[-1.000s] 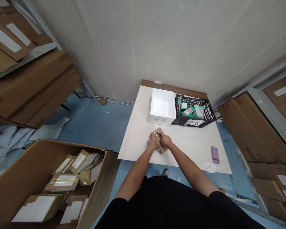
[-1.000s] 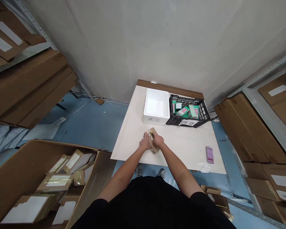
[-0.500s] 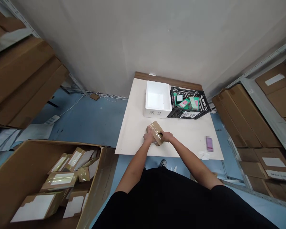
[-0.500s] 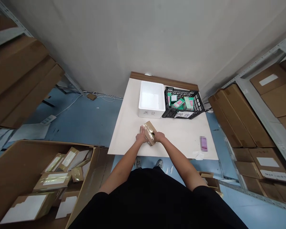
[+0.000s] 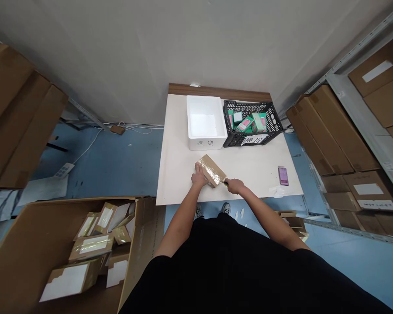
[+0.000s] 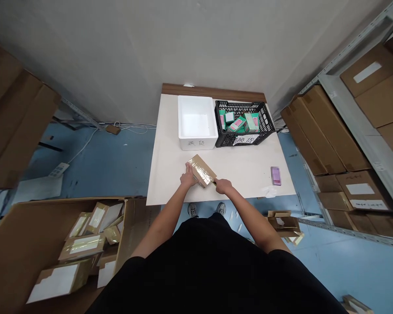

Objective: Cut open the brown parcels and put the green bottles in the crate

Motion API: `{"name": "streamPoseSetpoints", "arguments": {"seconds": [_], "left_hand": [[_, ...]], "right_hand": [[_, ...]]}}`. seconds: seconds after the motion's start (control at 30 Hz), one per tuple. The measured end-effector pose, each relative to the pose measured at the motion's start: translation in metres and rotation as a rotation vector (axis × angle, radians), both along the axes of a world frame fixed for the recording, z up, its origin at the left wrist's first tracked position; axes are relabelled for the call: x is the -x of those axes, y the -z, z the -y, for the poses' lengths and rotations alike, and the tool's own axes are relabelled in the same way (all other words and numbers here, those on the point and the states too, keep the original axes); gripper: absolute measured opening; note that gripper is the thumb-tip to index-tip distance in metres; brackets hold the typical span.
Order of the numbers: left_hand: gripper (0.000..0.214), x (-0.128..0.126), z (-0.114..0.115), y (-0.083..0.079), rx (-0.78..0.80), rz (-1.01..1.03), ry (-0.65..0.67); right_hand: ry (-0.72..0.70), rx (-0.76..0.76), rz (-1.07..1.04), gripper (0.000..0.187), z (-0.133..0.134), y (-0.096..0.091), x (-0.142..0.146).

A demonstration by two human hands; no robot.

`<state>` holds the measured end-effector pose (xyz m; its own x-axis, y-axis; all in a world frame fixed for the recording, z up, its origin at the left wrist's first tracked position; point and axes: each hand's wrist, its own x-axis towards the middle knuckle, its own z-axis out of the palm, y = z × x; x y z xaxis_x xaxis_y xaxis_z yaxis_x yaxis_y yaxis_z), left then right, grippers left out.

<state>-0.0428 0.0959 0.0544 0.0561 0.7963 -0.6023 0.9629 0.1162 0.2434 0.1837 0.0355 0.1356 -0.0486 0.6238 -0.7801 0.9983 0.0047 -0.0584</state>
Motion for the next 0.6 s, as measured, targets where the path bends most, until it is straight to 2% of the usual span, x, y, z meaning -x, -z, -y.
{"name": "streamPoseSetpoints", "arguments": {"seconds": [0.1, 0.2, 0.27, 0.43, 0.53, 0.6], "left_hand": [[0.128, -0.006, 0.006, 0.0, -0.065, 0.012, -0.011], [0.125, -0.03, 0.015, 0.001, -0.133, 0.003, -0.047], [0.122, -0.053, 0.024, 0.001, -0.147, -0.025, -0.068], [0.105, -0.102, 0.052, 0.001, -0.158, -0.076, -0.003], [0.099, -0.114, 0.065, 0.0, -0.15, -0.087, 0.048], [0.096, -0.115, 0.065, -0.003, -0.136, -0.094, 0.061]], "right_hand": [[0.07, 0.019, -0.027, 0.043, 0.022, 0.009, -0.03], [0.277, -0.182, -0.098, 0.057, 0.037, 0.022, -0.054], [0.423, -0.313, -0.123, 0.064, 0.037, 0.032, -0.059], [0.685, -0.439, -0.196, 0.08, -0.002, 0.06, -0.051], [0.731, -0.452, -0.189, 0.084, -0.031, 0.069, -0.056], [0.725, -0.448, -0.187, 0.089, -0.046, 0.072, -0.063]]}}
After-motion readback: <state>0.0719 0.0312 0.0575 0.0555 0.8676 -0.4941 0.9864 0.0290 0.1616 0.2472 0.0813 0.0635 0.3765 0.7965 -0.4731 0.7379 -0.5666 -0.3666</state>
